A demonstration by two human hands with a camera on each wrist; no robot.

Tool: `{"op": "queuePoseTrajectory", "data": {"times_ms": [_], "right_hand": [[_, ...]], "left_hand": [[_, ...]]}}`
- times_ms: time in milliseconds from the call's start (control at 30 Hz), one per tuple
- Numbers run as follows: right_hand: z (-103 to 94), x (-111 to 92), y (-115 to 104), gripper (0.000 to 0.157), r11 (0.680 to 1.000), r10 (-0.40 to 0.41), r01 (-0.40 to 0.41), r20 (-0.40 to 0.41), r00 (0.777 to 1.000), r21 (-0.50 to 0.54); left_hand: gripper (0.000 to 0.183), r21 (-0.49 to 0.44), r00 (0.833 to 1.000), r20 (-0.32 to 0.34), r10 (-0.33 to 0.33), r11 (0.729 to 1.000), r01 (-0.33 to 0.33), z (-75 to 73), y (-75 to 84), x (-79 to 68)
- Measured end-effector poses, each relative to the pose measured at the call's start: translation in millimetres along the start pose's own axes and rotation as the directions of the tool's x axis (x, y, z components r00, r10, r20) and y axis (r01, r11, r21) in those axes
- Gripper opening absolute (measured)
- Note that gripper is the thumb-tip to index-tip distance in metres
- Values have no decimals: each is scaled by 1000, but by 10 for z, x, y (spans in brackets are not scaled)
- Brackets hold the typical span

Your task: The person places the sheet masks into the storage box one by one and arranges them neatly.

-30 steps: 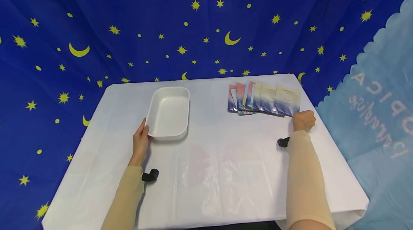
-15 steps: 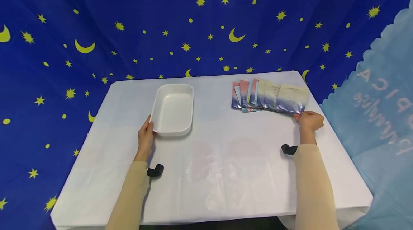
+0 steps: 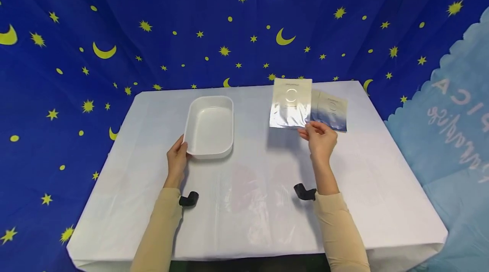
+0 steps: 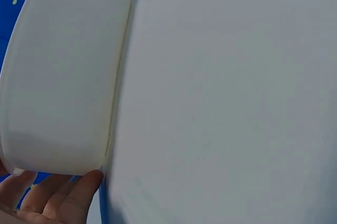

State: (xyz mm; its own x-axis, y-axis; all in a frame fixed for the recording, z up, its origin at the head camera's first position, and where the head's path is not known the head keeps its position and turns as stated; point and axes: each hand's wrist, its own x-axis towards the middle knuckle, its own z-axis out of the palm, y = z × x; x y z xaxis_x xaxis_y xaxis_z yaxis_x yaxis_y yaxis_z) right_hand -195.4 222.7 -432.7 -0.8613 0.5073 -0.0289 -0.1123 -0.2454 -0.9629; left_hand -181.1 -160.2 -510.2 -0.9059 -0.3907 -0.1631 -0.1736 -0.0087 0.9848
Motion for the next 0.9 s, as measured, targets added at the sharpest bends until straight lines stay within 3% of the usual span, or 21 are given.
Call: {"op": "queuePoseTrajectory", "data": {"times_ms": [233,467,667,900], "right_hand": [[488,-476,271,19,982,-29,63,193,981,-177],[887,-764,464,13,934,-81,182,317,945,-306],[1158,-863,683,9,807,-195,394,430,881,-441],[1351,-972,821,11,707,-187,484,524,831,-515]], "left_hand": [[46,-35,1000,11,-23,999,24,83,25,-133],[44,-84,1000,14,7,996,-6,185,-12,-262],[43,-80,999,16,48,996,-46,233,-34,-330],[42,-75,996,25,85,994,-83,252,-71,-355]]}}
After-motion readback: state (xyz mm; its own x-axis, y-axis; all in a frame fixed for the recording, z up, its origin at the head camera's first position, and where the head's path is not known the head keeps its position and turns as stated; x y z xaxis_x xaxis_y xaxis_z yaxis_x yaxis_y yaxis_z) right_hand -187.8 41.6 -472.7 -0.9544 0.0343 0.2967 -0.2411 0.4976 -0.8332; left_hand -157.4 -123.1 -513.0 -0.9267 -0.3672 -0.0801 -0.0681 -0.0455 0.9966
